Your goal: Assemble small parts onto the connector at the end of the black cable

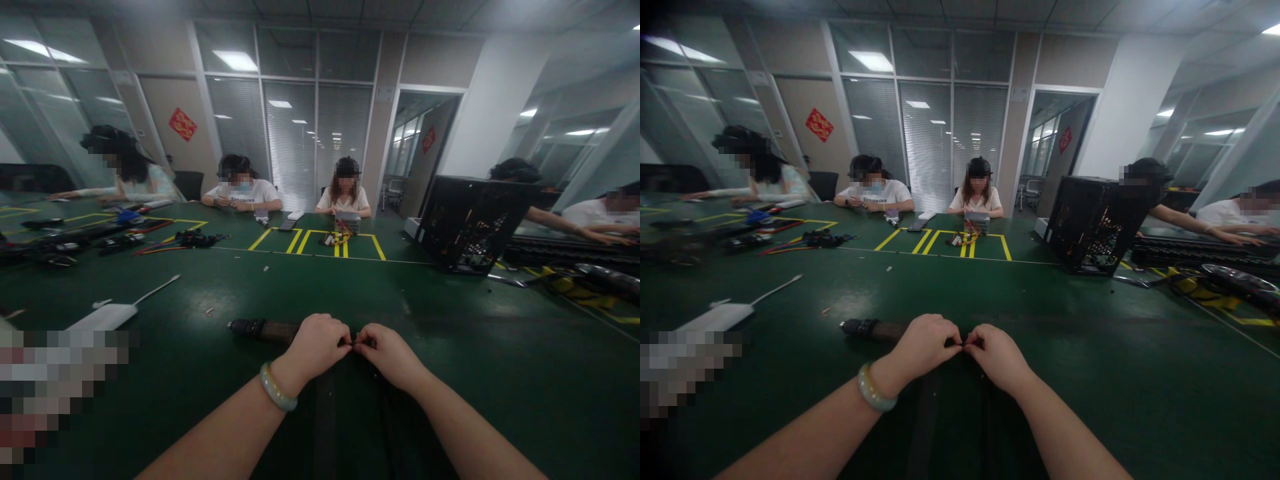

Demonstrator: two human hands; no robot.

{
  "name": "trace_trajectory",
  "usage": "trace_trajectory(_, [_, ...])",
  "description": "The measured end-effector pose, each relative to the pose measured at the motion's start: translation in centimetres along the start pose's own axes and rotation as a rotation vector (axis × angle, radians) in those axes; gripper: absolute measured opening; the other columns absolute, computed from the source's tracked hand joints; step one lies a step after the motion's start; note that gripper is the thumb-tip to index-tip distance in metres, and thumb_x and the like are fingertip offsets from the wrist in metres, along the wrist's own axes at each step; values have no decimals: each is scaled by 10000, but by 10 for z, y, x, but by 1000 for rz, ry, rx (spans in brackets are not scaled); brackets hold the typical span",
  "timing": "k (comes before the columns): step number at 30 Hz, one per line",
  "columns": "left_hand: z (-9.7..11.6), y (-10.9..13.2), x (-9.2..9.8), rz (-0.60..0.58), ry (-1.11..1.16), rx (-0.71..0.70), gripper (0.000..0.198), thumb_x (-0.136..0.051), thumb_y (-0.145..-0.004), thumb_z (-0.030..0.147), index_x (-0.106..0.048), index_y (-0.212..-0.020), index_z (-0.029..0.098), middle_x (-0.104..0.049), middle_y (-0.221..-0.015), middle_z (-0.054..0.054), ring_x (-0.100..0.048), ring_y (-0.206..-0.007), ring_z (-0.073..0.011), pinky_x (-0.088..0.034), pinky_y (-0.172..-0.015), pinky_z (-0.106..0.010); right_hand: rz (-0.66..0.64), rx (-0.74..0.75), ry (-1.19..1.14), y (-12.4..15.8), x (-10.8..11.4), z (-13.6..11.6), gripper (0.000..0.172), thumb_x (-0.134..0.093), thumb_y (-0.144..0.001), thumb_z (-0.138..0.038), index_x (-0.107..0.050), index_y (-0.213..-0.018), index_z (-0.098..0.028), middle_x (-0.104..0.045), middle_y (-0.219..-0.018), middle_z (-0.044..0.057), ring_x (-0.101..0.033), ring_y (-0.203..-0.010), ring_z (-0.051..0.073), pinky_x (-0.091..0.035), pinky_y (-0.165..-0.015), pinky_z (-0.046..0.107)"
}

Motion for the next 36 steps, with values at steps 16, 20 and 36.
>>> trace_trajectory(16, [-3, 2, -4, 7, 25, 65, 89, -677, -810, 280, -633, -877, 241, -662, -870, 18, -584, -854, -189, -402, -766, -333, 14, -27, -53, -3, -5, 3, 121, -591, -838, -287, -685, -820, -212, -673, -779, -6, -589, -692, 150, -388, -603, 236])
trace_trajectory(20, [-5, 3, -1, -37, 22, 14, 117, -662, -818, 285, -635, -926, 248, -663, -931, 5, -594, -910, -193, -415, -832, -330, -4, -47, -71, -2, -6, 2, 144, -584, -847, -308, -695, -849, -218, -692, -801, -7, -605, -691, 150, -403, -602, 235])
trace_trajectory(36, [-28, 9, 16, -154, 81, -92, 343, -648, -827, 330, -618, -1167, 366, -626, -1082, 8, -573, -1013, -181, -430, -873, -278, 16, -50, -78, -2, -10, 1, 144, -575, -846, -299, -689, -871, -214, -701, -800, -8, -611, -685, 142, -402, -595, 227])
Point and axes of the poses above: each hand's wrist, its own y-axis away from the middle knuckle, its own x-axis out of the back of the hand, z = x × y, the point moved 3 cm from there along -y, towards the middle knuckle
